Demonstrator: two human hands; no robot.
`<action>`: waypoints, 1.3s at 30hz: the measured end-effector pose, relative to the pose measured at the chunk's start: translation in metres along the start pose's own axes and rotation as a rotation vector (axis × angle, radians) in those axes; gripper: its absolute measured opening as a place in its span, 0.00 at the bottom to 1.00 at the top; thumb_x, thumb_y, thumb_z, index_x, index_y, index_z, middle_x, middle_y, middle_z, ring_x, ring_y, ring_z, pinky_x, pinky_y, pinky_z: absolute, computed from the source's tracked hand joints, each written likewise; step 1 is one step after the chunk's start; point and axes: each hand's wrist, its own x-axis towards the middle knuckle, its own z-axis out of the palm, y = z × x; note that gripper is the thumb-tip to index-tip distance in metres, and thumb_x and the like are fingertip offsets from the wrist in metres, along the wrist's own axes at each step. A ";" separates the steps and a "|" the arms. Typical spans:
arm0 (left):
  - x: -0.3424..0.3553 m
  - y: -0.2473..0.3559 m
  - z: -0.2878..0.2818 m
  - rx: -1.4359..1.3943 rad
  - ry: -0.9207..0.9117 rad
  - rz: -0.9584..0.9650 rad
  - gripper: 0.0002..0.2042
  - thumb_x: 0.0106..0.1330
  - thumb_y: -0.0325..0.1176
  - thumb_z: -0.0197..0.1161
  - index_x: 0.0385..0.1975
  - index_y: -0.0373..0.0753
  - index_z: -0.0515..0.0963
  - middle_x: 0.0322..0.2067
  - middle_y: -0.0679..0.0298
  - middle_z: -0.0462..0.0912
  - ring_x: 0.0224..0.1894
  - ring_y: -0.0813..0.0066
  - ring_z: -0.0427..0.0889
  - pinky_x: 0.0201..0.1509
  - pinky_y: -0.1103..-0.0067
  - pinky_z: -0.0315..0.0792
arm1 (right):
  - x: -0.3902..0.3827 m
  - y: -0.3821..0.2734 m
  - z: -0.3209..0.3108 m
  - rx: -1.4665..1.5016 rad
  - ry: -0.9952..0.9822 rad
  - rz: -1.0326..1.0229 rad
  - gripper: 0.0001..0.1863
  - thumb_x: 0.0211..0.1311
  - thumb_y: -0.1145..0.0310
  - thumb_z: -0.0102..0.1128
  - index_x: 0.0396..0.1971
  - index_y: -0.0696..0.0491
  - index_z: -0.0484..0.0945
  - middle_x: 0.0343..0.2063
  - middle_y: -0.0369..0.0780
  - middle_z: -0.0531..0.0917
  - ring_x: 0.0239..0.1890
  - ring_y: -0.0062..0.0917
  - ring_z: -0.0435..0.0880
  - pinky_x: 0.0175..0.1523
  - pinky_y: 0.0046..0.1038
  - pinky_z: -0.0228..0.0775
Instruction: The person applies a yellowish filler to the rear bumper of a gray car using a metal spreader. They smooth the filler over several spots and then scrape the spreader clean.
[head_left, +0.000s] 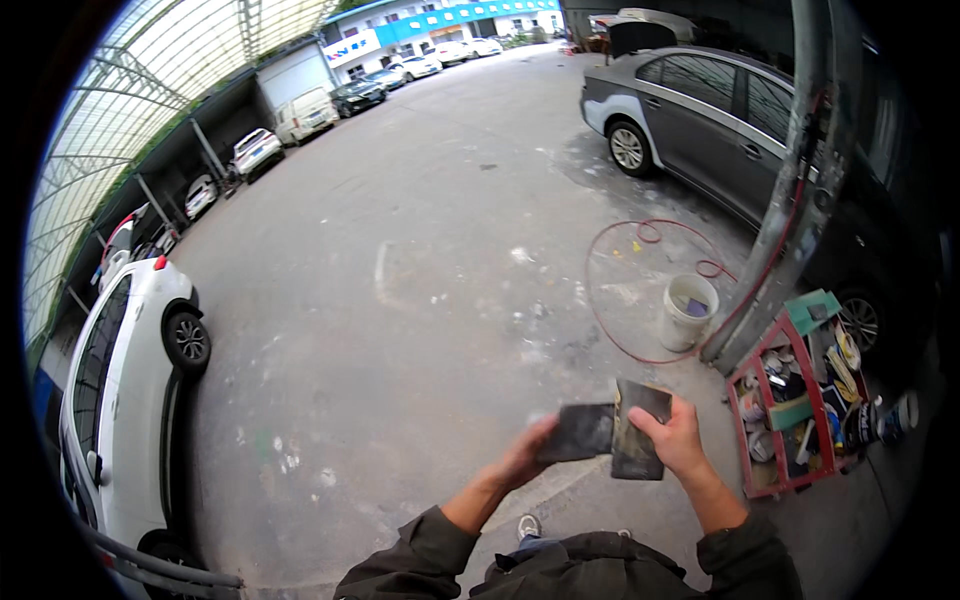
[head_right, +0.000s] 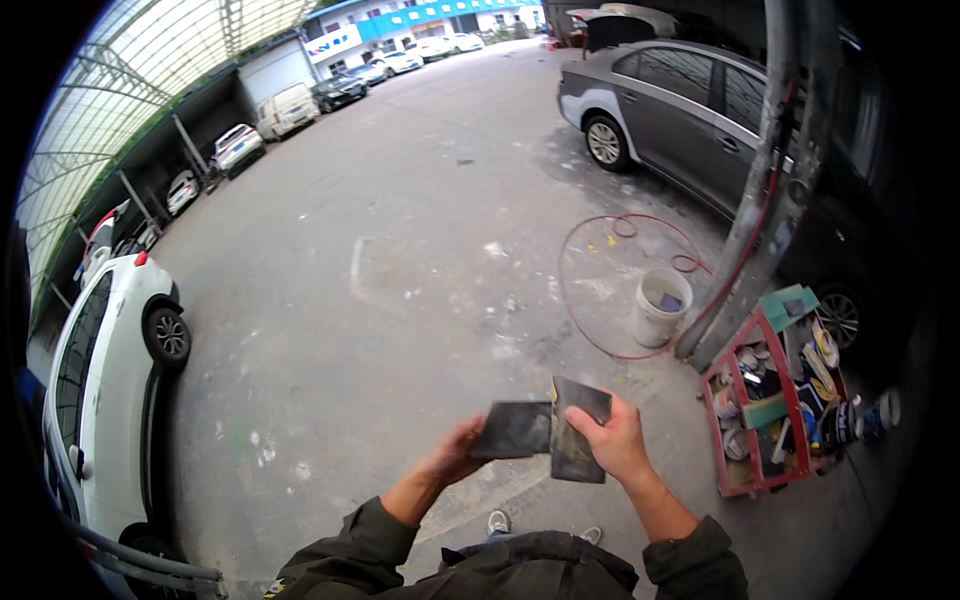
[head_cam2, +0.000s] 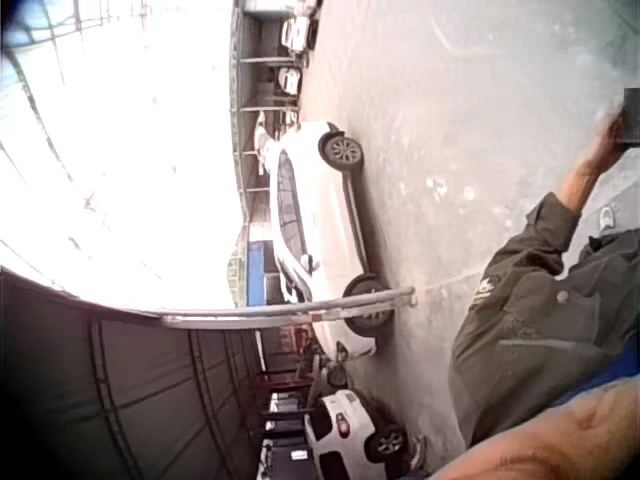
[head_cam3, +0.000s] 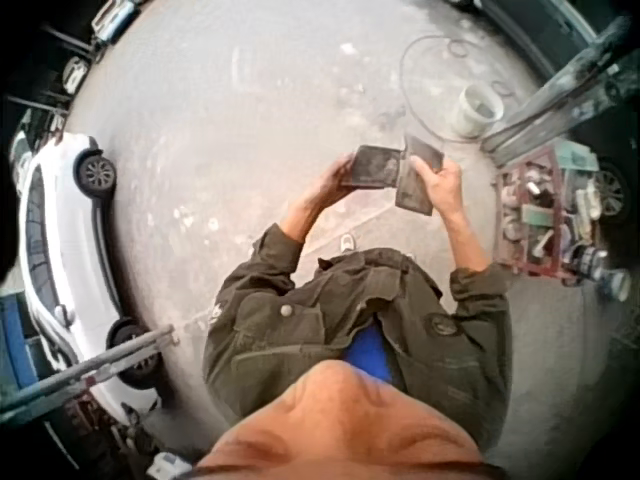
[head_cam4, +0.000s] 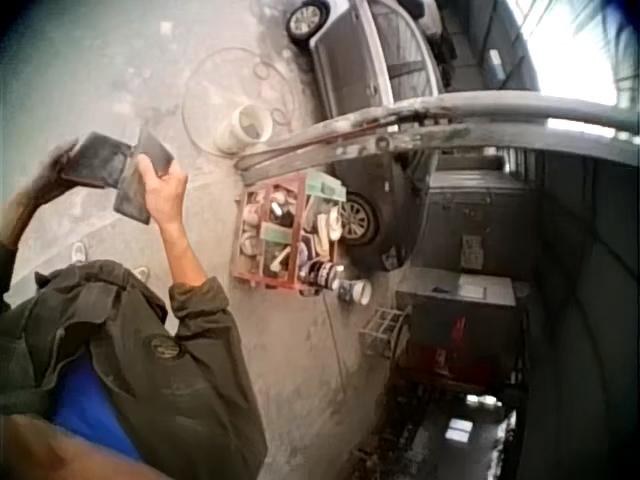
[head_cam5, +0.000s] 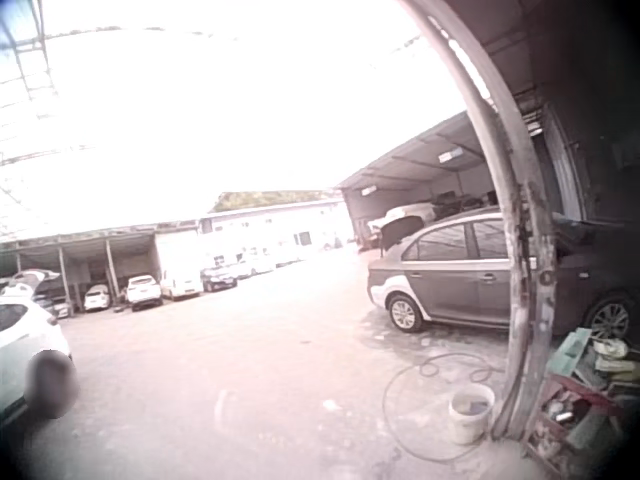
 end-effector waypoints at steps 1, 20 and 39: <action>0.002 -0.003 0.000 0.064 -0.118 0.119 0.29 0.66 0.44 0.55 0.60 0.30 0.62 0.57 0.56 0.70 0.60 0.65 0.69 0.66 0.68 0.61 | -0.002 0.007 0.006 0.069 0.083 -0.024 0.12 0.54 0.73 0.65 0.38 0.60 0.78 0.30 0.35 0.82 0.32 0.14 0.78 0.39 0.19 0.71; 0.012 -0.021 0.029 1.049 0.050 0.218 0.10 0.59 0.31 0.58 0.27 0.28 0.73 0.15 0.53 0.70 0.18 0.74 0.65 0.23 0.73 0.64 | -0.032 -0.009 0.028 -0.252 0.087 -0.132 0.09 0.50 0.72 0.64 0.30 0.62 0.79 0.23 0.46 0.83 0.25 0.26 0.82 0.33 0.27 0.72; 0.021 -0.044 0.041 -0.276 -0.081 0.084 0.46 0.61 0.72 0.27 0.68 0.38 0.46 0.69 0.58 0.50 0.68 0.62 0.55 0.70 0.67 0.53 | -0.032 0.036 0.050 0.256 -0.126 0.117 0.10 0.56 0.73 0.61 0.38 0.59 0.80 0.31 0.34 0.82 0.33 0.17 0.80 0.41 0.21 0.72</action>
